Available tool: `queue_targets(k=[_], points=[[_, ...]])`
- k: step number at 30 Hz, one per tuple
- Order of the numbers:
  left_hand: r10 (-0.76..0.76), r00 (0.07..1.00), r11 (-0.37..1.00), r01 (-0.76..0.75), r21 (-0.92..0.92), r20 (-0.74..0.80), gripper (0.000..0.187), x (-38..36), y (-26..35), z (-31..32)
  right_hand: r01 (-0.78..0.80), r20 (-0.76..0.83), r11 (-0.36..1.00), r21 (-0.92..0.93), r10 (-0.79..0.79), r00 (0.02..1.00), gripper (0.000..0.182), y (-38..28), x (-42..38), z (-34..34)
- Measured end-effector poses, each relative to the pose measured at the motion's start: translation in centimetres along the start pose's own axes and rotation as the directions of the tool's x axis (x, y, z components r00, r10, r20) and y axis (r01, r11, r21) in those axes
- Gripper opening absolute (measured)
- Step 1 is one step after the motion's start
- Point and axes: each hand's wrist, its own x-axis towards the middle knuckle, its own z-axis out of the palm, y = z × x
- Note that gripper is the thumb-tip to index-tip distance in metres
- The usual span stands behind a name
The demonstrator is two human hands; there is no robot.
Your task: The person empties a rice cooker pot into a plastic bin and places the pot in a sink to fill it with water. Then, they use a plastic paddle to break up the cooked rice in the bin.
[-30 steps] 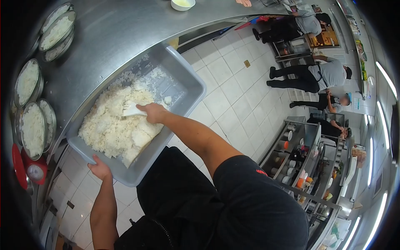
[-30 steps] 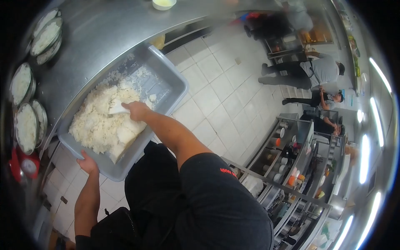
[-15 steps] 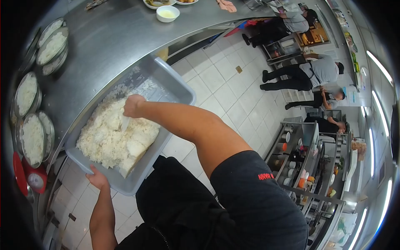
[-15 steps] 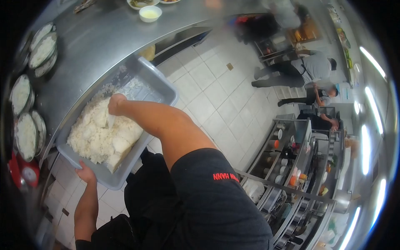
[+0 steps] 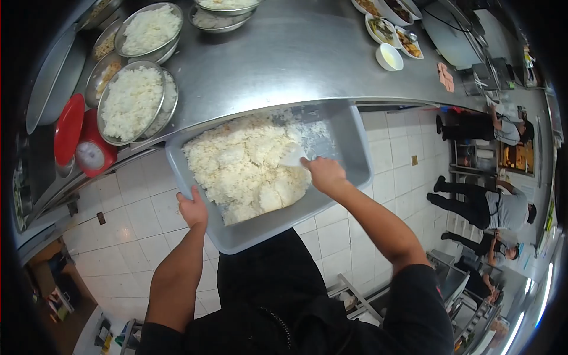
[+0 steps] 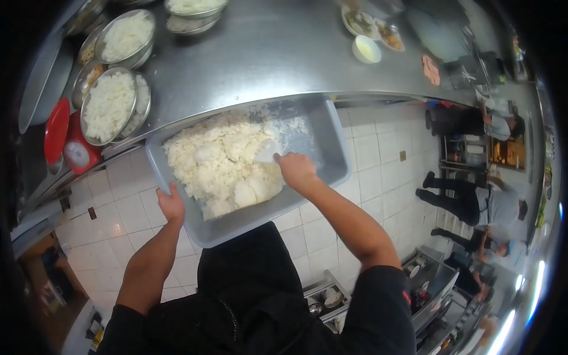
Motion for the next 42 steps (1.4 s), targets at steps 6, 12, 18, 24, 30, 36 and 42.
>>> queue_targets(k=[6, 12, 18, 24, 30, 36, 42], points=[[-0.048, 0.998, 0.999, 0.047, 0.024, 0.034, 0.047, -0.4, 1.6, -1.0, 0.02, -0.217, 0.882, 0.471, 0.093, 0.972, 0.069, -0.8, 7.6, 9.1], [-0.065, 0.995, 0.998, 0.065, 0.002, 0.079, 0.046, -0.3, 1.3, -1.2, -0.006, 0.088, 0.991, 0.137, -0.006, 0.996, 0.061, -0.3, 0.1, -6.6], [-0.063, 0.994, 0.998, 0.062, 0.007, 0.09, 0.046, 0.0, 1.0, -1.1, 0.115, -0.082, 0.975, 0.188, -0.101, 0.991, 0.043, -7.0, 10.3, -0.2], [-0.04, 0.995, 0.998, 0.043, -0.037, 0.087, 0.046, -0.2, 0.7, -1.2, 0.093, -0.149, 0.94, 0.329, -0.046, 0.988, 0.062, -8.7, 9.6, 3.7], [-0.083, 0.987, 0.996, 0.079, 0.035, 0.139, 0.048, 0.0, 1.1, -1.7, -0.013, 0.084, 0.997, 0.072, 0.007, 0.996, 0.068, -5.9, 1.2, -6.1], [-0.098, 0.985, 0.995, 0.096, 0.021, 0.143, 0.049, 0.1, 1.1, -1.6, -0.021, -0.034, 0.985, 0.171, 0.027, 0.999, 0.061, -12.4, 10.0, 1.9], [-0.107, 0.982, 0.994, 0.106, 0.014, 0.153, 0.049, 0.0, 1.4, -2.0, 0.188, 0.054, 0.979, 0.081, -0.193, 0.98, 0.067, -6.3, 5.7, -2.9]])
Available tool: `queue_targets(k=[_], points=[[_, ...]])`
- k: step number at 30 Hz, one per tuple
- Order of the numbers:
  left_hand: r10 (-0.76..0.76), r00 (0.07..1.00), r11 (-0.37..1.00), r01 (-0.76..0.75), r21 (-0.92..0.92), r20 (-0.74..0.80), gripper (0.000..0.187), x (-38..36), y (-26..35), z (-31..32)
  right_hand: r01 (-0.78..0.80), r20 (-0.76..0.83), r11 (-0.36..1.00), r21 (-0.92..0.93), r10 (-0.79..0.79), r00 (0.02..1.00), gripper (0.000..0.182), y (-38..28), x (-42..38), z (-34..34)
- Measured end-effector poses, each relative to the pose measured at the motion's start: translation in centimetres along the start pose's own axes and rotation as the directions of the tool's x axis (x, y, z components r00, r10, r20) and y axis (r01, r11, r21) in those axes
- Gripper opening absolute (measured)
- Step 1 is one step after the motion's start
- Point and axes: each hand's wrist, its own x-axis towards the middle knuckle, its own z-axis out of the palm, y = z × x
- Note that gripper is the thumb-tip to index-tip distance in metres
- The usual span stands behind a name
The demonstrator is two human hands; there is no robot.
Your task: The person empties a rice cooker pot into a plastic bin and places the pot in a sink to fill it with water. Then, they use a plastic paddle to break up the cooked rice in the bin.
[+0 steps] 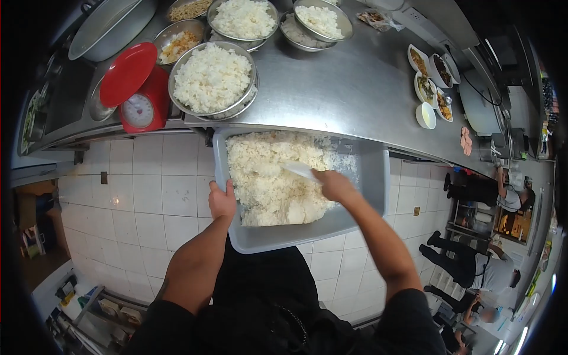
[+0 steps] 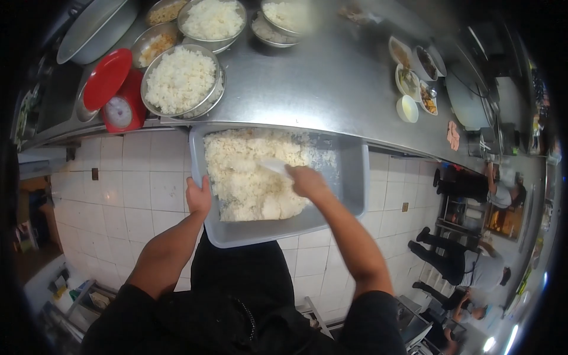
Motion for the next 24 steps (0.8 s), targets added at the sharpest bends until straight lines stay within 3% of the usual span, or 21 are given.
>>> queue_targets(k=[2, 5, 7, 10, 12, 15, 17, 18, 20, 22, 24], points=[[0.008, 1.0, 1.0, -0.008, -0.006, 0.002, 0.049, 0.0, -0.6, 0.3, -0.041, 0.056, 0.971, -0.235, 0.056, 0.997, 0.063, -3.0, -3.9, -6.4], [0.019, 1.0, 1.0, -0.02, -0.015, -0.006, 0.049, 0.1, -0.2, 0.3, 0.016, 0.032, 0.938, -0.347, -0.005, 0.999, 0.059, -6.0, -2.5, -5.5], [0.006, 1.0, 1.0, -0.007, -0.006, -0.012, 0.048, -0.1, -0.1, 0.0, 0.117, 0.039, 0.946, -0.303, -0.111, 0.993, 0.064, -7.7, 1.9, -0.8], [-0.006, 1.0, 1.0, 0.006, 0.003, -0.021, 0.048, 0.1, 0.5, 0.0, 0.039, 0.041, 0.99, -0.136, -0.033, 0.999, 0.062, -13.6, 6.2, 5.3], [0.01, 0.999, 1.0, -0.009, 0.016, -0.052, 0.045, -0.2, 0.2, 0.0, 0.037, -0.016, 0.998, 0.052, -0.036, 0.999, 0.068, -12.6, 5.0, 5.9], [0.015, 1.0, 1.0, -0.014, -0.022, 0.019, 0.051, -0.1, -0.1, 0.0, 0.156, -0.01, 0.987, 0.032, -0.156, 0.988, 0.076, -8.8, 2.8, 5.1], [0.019, 1.0, 1.0, -0.019, -0.002, -0.005, 0.051, 0.6, -0.7, 0.4, 0.147, 0.035, 0.986, -0.078, -0.145, 0.989, 0.082, -6.4, -0.4, 1.4], [0.027, 0.999, 0.999, -0.027, 0.023, -0.022, 0.051, 0.4, -1.2, 0.9, 0.108, 0.087, 0.98, -0.165, -0.095, 0.992, 0.072, -6.4, -2.5, -2.3], [0.008, 1.0, 1.0, -0.008, 0.014, -0.009, 0.051, 0.1, -0.4, 0.3, 0.039, 0.102, 0.939, -0.343, -0.004, 0.995, 0.069, -5.7, -4.3, -6.8], [0.005, 1.0, 1.0, -0.005, 0.009, -0.006, 0.051, 0.0, -0.4, 0.0, 0.022, 0.036, 0.922, -0.387, -0.008, 0.999, 0.074, -5.5, -3.1, -7.7], [0.028, 1.0, 1.0, -0.028, 0.003, -0.002, 0.05, 0.4, -0.8, 0.4, 0.0, -0.017, 0.953, -0.301, -0.005, 1.0, 0.066, -7.6, 0.2, -5.4]])
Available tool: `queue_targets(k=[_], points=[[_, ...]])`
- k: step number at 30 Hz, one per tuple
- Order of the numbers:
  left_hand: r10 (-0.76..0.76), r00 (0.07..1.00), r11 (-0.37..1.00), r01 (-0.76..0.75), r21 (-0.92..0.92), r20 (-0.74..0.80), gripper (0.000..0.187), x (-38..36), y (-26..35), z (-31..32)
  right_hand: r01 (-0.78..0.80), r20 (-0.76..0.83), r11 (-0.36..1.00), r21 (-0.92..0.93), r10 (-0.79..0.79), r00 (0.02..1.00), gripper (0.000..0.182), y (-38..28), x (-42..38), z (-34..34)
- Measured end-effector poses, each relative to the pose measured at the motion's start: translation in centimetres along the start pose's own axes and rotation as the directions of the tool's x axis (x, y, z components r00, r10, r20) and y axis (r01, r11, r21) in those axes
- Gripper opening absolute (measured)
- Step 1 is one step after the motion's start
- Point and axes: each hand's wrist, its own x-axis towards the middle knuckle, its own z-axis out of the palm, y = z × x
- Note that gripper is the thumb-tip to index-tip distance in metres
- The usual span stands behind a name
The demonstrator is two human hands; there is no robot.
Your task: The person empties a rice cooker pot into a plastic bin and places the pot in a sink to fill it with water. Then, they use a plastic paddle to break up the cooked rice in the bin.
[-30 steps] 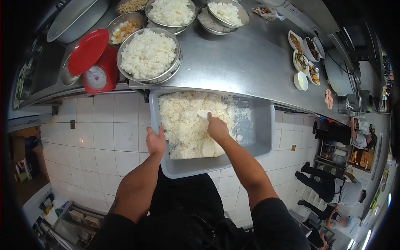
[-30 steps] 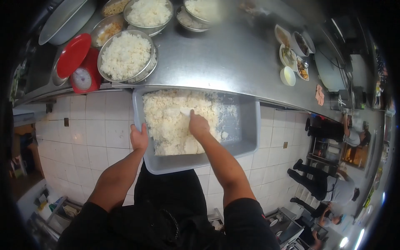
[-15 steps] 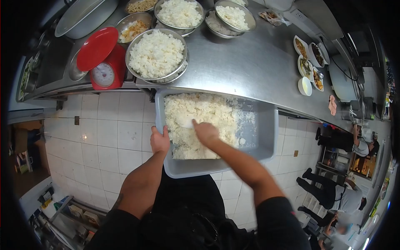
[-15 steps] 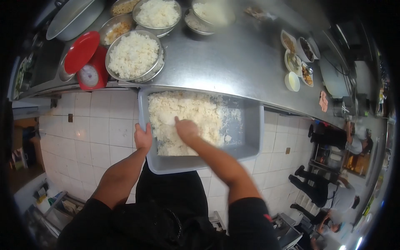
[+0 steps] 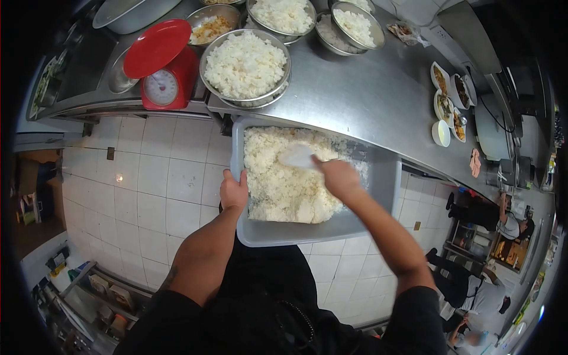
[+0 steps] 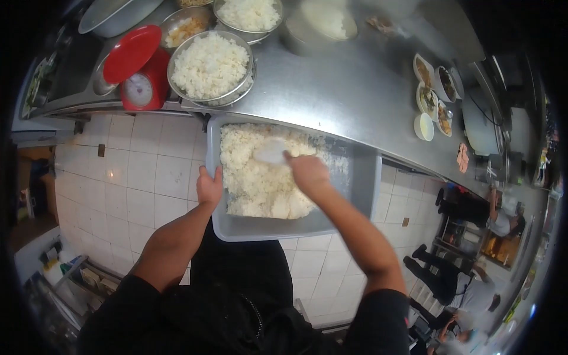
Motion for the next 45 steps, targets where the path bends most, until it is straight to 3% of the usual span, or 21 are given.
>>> queue_targets(k=[2, 4, 7, 10, 12, 13, 15, 17, 21, 23, 25, 27, 29, 32, 34, 35, 38, 41, 43, 44, 45], points=[[-0.007, 1.0, 1.0, 0.007, 0.004, -0.004, 0.05, -0.7, 0.4, -0.5, -0.164, 0.083, 0.968, 0.19, 0.151, 0.985, 0.058, -4.7, 7.6, 8.4], [-0.006, 1.0, 1.0, 0.006, 0.004, -0.016, 0.05, 0.0, 1.1, -0.5, 0.032, -0.006, 0.996, 0.086, -0.032, 0.999, 0.052, -9.8, 7.8, 7.9], [0.016, 1.0, 1.0, -0.015, 0.021, -0.014, 0.05, -0.4, 0.3, -0.2, 0.173, -0.13, 0.962, 0.211, -0.148, 0.98, 0.041, -6.7, 4.7, 8.2], [-0.035, 0.999, 0.999, 0.035, 0.009, 0.007, 0.05, -0.5, 1.0, -0.7, 0.213, -0.023, 0.959, 0.189, -0.213, 0.977, 0.052, -3.4, -0.9, 3.4], [-0.007, 1.0, 1.0, 0.007, 0.015, 0.009, 0.051, -0.3, 0.4, -0.4, 0.085, 0.17, 0.985, 0.149, -0.11, 0.979, 0.07, -2.5, -3.1, 0.5], [-0.011, 1.0, 1.0, 0.011, 0.017, 0.011, 0.051, -0.4, 0.4, -0.3, 0.086, 0.174, 0.985, 0.15, -0.112, 0.978, 0.07, -2.7, -2.5, 0.8], [-0.015, 1.0, 1.0, 0.015, 0.024, 0.01, 0.05, -0.3, 0.6, -0.4, 0.131, -0.032, 0.974, 0.186, -0.127, 0.991, 0.058, -3.6, 0.0, 2.6], [-0.013, 1.0, 1.0, 0.013, 0.023, 0.005, 0.05, -0.4, 0.8, -0.6, 0.101, -0.106, 0.956, 0.275, -0.074, 0.992, 0.058, -7.9, 6.1, 8.3], [-0.033, 0.999, 0.999, 0.033, -0.006, -0.026, 0.047, -0.8, 1.5, -1.0, 0.027, -0.023, 0.915, 0.402, -0.019, 1.0, 0.056, -9.3, 6.8, 8.8], [-0.03, 0.999, 0.999, 0.029, -0.028, -0.02, 0.047, -0.8, 1.6, -0.8, 0.168, -0.073, 0.911, 0.376, -0.152, 0.986, 0.065, -5.7, 6.0, 9.2], [-0.046, 0.999, 0.998, 0.046, -0.034, -0.014, 0.047, -0.6, 0.9, -0.6, 0.181, 0.001, 0.957, 0.228, -0.186, 0.983, 0.064, -3.2, 2.0, 4.9], [-0.02, 0.999, 1.0, 0.02, -0.01, -0.038, 0.048, -0.5, 0.5, -0.2, 0.18, 0.083, 0.982, -0.056, -0.175, 0.981, 0.064, -2.3, -1.9, 0.7], [-0.033, 0.999, 0.999, 0.033, 0.021, -0.002, 0.049, -0.7, 0.5, -0.3, 0.175, 0.121, 0.969, -0.173, -0.155, 0.981, 0.064, -2.7, -3.1, 1.7], [-0.014, 1.0, 1.0, 0.014, 0.015, -0.008, 0.05, -0.3, 0.9, -0.3, 0.183, 0.034, 0.978, -0.105, -0.18, 0.983, 0.066, -4.9, 0.3, 8.4], [-0.011, 1.0, 1.0, 0.011, 0.004, -0.021, 0.05, -0.6, 0.1, -0.2, 0.084, 0.085, 0.969, 0.23, -0.107, 0.991, 0.072, -5.1, 0.6, 8.5], [-0.014, 0.999, 0.999, 0.015, 0.029, -0.031, 0.05, -0.5, 0.1, -0.1, 0.079, 0.088, 0.97, 0.23, -0.101, 0.991, 0.072, -5.3, 0.4, 10.4], [-0.015, 0.999, 0.999, 0.017, 0.044, -0.045, 0.05, -0.1, 0.0, 0.6, 0.027, -0.092, 0.786, 0.618, 0.038, 0.995, 0.078, -8.1, 2.1, 16.7], [0.004, 0.999, 0.998, -0.002, 0.062, -0.039, 0.051, -0.7, 0.5, -0.1, 0.017, -0.094, 0.729, 0.684, 0.065, 0.993, 0.077, -9.0, 4.7, 15.8], [0.015, 0.999, 0.998, -0.013, 0.057, -0.041, 0.051, -1.1, 1.4, -0.4, -0.057, 0.041, 0.568, 0.821, 0.04, 0.998, 0.073, -8.4, 5.7, 15.8], [0.001, 1.0, 0.999, 0.0, 0.033, -0.026, 0.052, -1.2, 1.6, -0.6, -0.054, 0.035, 0.562, 0.826, 0.045, 0.998, 0.073, -7.9, 5.3, 16.1], [-0.02, 1.0, 1.0, 0.02, 0.007, -0.014, 0.052, -1.2, 1.6, -0.8, 0.081, -0.101, 0.662, 0.745, -0.008, 0.995, 0.072, -7.0, 4.3, 16.6]])
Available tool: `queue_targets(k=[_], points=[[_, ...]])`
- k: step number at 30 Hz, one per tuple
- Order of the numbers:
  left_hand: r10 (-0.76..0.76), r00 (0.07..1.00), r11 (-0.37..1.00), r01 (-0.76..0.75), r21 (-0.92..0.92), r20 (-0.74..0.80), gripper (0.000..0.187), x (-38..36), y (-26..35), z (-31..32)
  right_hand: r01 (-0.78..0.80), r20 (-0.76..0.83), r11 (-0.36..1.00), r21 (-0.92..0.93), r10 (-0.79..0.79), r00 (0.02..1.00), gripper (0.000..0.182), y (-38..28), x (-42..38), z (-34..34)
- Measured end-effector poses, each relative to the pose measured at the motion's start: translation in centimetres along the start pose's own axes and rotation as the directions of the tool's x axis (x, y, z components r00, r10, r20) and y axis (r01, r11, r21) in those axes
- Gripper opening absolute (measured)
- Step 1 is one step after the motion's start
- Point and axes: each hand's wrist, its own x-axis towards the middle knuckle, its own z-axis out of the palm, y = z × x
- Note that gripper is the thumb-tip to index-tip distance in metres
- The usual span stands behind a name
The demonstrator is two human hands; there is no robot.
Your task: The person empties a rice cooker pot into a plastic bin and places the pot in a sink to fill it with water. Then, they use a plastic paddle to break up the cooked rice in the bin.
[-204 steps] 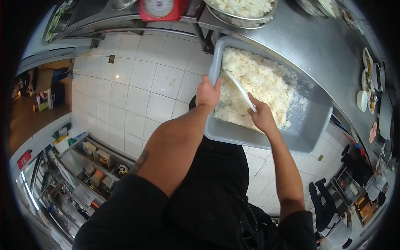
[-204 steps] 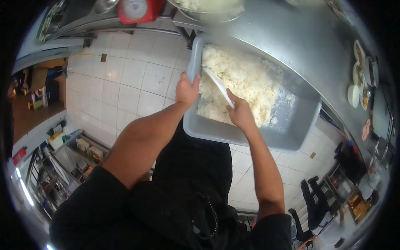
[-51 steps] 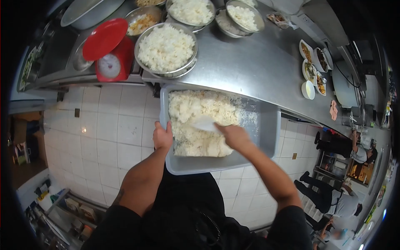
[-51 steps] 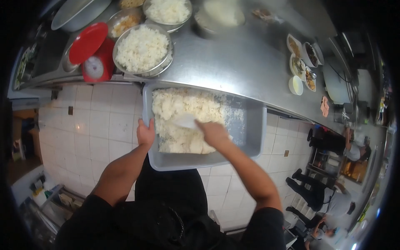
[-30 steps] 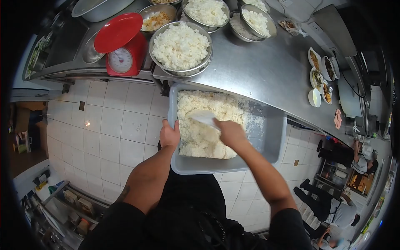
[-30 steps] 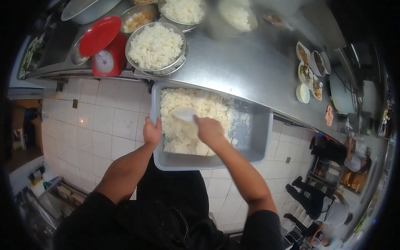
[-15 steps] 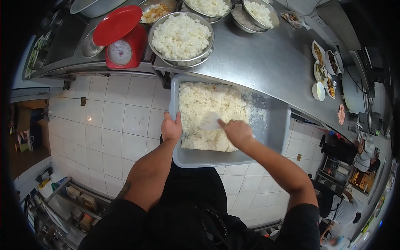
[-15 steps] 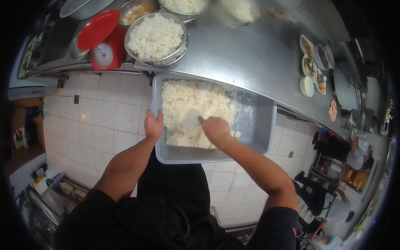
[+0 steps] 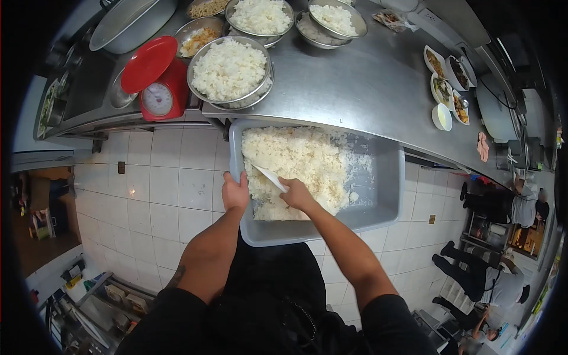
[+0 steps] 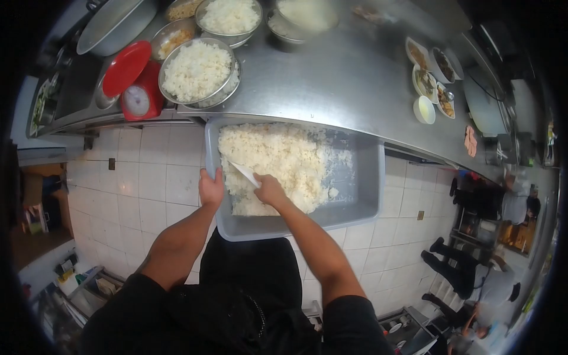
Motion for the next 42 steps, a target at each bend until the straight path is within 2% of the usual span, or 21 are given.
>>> queue_targets(k=[1, 5, 8, 10, 11, 15, 18, 19, 20, 21, 22, 23, 24, 26, 27, 29, 30, 34, 37, 38, 42], points=[[-0.004, 1.0, 1.0, 0.004, 0.001, -0.004, 0.052, 0.2, -0.1, 0.1, 0.136, -0.027, 0.982, -0.128, -0.14, 0.99, 0.071, 0.8, -0.9, -0.8], [0.006, 1.0, 0.999, -0.005, 0.033, -0.011, 0.052, 0.4, -1.0, 0.5, 0.152, 0.165, 0.762, -0.63, -0.061, 0.984, 0.061, -5.0, -7.3, -12.4], [-0.005, 1.0, 1.0, 0.005, 0.031, 0.005, 0.053, 0.6, -0.8, 0.5, 0.154, 0.169, 0.597, -0.788, -0.031, 0.985, 0.059, -8.3, -6.3, -14.0], [-0.009, 1.0, 0.999, 0.009, 0.031, 0.007, 0.053, 0.6, -0.9, 0.4, 0.225, 0.198, 0.61, -0.76, -0.113, 0.974, 0.059, -6.4, -2.2, -8.6], [-0.009, 1.0, 1.0, 0.009, 0.028, 0.004, 0.053, 0.5, -0.9, 0.4, 0.215, 0.24, 0.628, -0.748, -0.046, 0.97, 0.057, -6.9, -0.5, -5.7], [0.016, 1.0, 1.0, -0.016, -0.005, 0.0, 0.055, 0.6, -1.3, 0.7, 0.071, 0.092, 0.83, -0.553, -0.024, 0.995, 0.054, -3.9, -0.4, -0.6], [0.197, 0.971, 0.969, -0.214, -0.12, -0.138, 0.056, 1.9, -5.4, 3.5, 0.125, 0.148, 0.829, -0.545, -0.051, 0.988, 0.043, -4.6, -2.5, -2.3], [0.268, 0.953, 0.958, -0.279, -0.066, -0.145, 0.054, 4.2, -10.5, 6.7, 0.143, 0.154, 0.815, -0.561, -0.067, 0.986, 0.039, -4.6, -3.0, -3.4], [0.406, 0.889, 0.9, -0.348, 0.264, -0.212, 0.054, 5.2, -12.3, 7.7, 0.184, 0.174, 0.763, -0.619, -0.094, 0.98, 0.029, -4.8, -3.3, -4.5], [0.503, 0.856, 0.858, -0.479, 0.185, -0.119, 0.054, 7.5, -15.0, 8.2, 0.177, 0.196, 0.728, -0.662, -0.06, 0.979, 0.027, -6.9, -4.4, -7.5], [0.714, 0.687, 0.528, -0.653, 0.543, 0.132, 0.064, 9.3, -16.4, 8.4, 0.123, 0.118, 0.745, -0.655, -0.06, 0.991, 0.021, -7.6, -3.8, -8.6], [0.181, 0.978, 0.978, -0.19, -0.085, -0.1, 0.078, 6.3, -9.5, 6.3, 0.112, 0.036, 0.704, -0.702, -0.122, 0.992, 0.018, -7.3, -1.5, -7.9], [0.135, 0.987, 0.991, -0.136, 0.001, -0.087, 0.09, 6.5, -8.6, 5.5, 0.102, -0.005, 0.679, -0.727, -0.155, 0.988, 0.02, -6.7, 2.0, -6.2], [0.147, 0.986, 0.989, -0.143, 0.046, -0.084, 0.088, 3.8, -4.5, 3.6, 0.032, -0.016, 0.682, -0.731, -0.064, 0.998, 0.021, -8.0, 6.9, -2.9], [0.148, 0.987, 0.988, -0.145, 0.048, -0.066, 0.087, 4.0, -4.7, 3.4, -0.009, -0.068, 0.798, -0.602, -0.04, 0.997, 0.023, -8.2, 7.8, -0.6], [0.144, 0.987, 0.989, -0.141, 0.041, -0.066, 0.085, 3.3, -3.1, 3.1, -0.289, -0.105, 0.93, -0.227, 0.271, 0.957, 0.023, -6.7, 10.6, 4.8], [0.106, 0.99, 0.994, -0.102, 0.043, -0.091, 0.083, 1.9, -3.2, 3.0, -0.287, -0.116, 0.933, -0.217, 0.267, 0.957, 0.023, -5.4, 8.3, 4.3], [0.15, 0.984, 0.973, -0.129, 0.193, -0.096, 0.079, 3.9, -4.1, 3.7, -0.073, -0.06, 0.898, -0.434, 0.052, 0.997, 0.022, -2.2, -0.6, -3.7], [0.144, 0.987, 0.983, -0.133, 0.129, -0.077, 0.083, 3.9, -5.2, 4.1, 0.0, -0.053, 0.788, -0.616, -0.041, 0.998, 0.02, -0.7, -4.6, -8.3], [0.154, 0.985, 0.981, -0.144, 0.128, -0.075, 0.083, 4.2, -5.7, 4.2, 0.009, -0.086, 0.712, -0.703, -0.097, 0.991, 0.019, -0.3, -5.0, -8.9], [0.149, 0.982, 0.979, -0.131, 0.157, -0.115, 0.08, 4.0, -5.3, 4.7, 0.007, -0.102, 0.759, -0.651, -0.097, 0.99, 0.017, 0.6, -4.1, -4.0]])
